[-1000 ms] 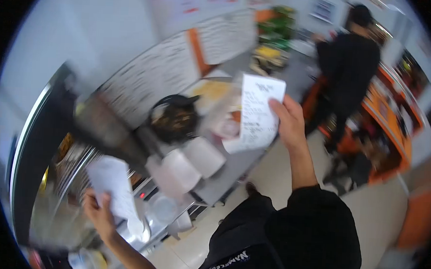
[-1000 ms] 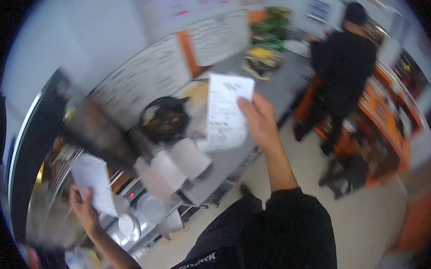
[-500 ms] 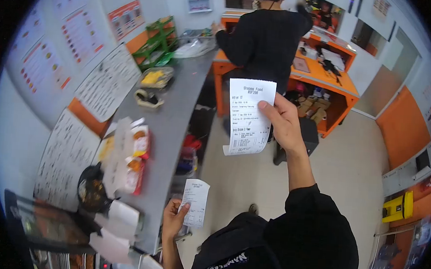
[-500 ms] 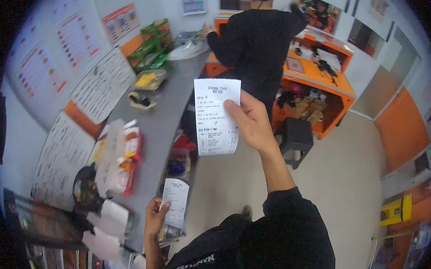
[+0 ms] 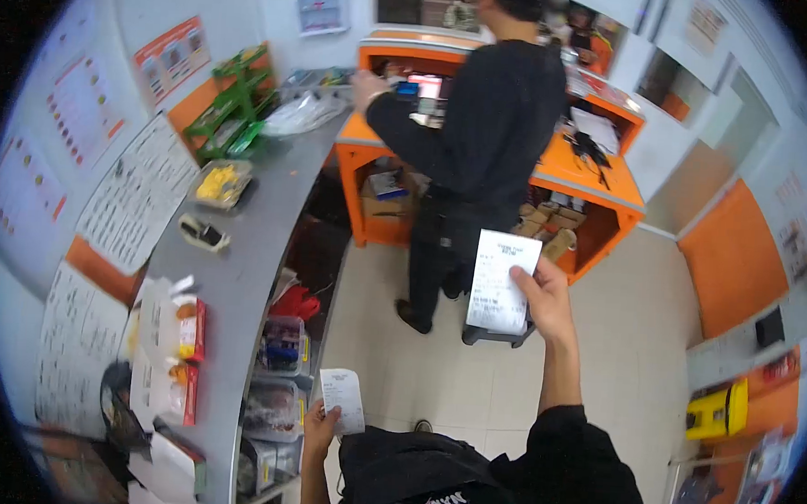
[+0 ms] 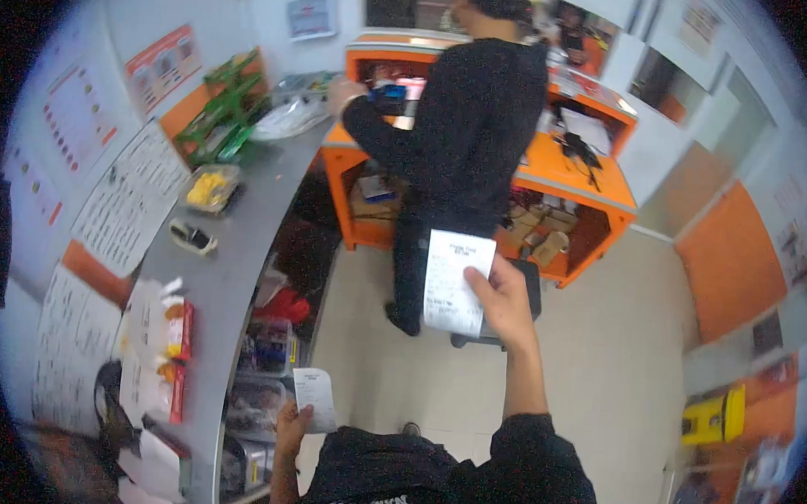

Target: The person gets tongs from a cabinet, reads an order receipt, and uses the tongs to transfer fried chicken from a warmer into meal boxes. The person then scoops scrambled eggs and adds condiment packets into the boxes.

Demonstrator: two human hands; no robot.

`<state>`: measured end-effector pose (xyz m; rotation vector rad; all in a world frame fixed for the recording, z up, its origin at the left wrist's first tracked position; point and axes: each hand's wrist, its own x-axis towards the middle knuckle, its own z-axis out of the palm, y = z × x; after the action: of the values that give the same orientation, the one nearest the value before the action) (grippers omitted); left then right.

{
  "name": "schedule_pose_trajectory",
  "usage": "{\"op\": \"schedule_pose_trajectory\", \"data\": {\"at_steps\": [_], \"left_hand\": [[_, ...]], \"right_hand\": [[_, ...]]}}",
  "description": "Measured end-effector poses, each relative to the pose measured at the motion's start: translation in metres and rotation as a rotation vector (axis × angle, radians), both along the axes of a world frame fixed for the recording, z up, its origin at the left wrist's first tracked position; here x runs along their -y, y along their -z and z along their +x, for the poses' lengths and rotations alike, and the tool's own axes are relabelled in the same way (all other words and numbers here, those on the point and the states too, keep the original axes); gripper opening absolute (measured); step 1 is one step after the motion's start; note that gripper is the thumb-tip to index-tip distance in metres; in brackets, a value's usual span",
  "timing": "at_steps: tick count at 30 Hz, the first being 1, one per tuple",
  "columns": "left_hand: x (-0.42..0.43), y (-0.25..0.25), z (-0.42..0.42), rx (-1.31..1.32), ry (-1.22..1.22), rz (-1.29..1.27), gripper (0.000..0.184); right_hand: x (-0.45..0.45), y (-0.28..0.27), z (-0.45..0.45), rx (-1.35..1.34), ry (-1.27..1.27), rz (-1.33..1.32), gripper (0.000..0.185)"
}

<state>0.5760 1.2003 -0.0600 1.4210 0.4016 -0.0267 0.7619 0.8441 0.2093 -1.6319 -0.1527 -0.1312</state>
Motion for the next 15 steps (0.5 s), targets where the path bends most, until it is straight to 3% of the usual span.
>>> {"op": "schedule_pose_trajectory", "data": {"at_steps": [5,6,8,10,12,15], "left_hand": [[-0.007,-0.044,0.007,-0.014,-0.304,0.004,0.031],[-0.021,-0.022,0.004,-0.067,-0.308,0.111,0.030],[-0.045,-0.035,0.002,0.054,-0.378,0.164,0.031],[-0.080,-0.050,-0.012,0.075,-0.537,0.103,0.033],[-0.134,-0.075,-0.047,0.065,-0.741,0.166,0.036],[-0.215,-0.113,-0.130,-0.005,-1.118,0.363,0.045]], "right_hand": [[-0.103,0.066,0.004,-0.300,-0.478,0.017,0.024],[-0.132,0.083,-0.004,-0.366,-0.603,-0.036,0.024],[-0.186,0.119,-0.016,-0.439,-0.818,-0.151,0.024],[-0.233,0.154,-0.023,-0.414,-0.916,-0.245,0.025],[-0.281,0.161,-0.023,-0.253,-1.025,-0.563,0.027],[-0.355,0.224,-0.012,-0.287,-1.090,-0.524,0.025]]}}
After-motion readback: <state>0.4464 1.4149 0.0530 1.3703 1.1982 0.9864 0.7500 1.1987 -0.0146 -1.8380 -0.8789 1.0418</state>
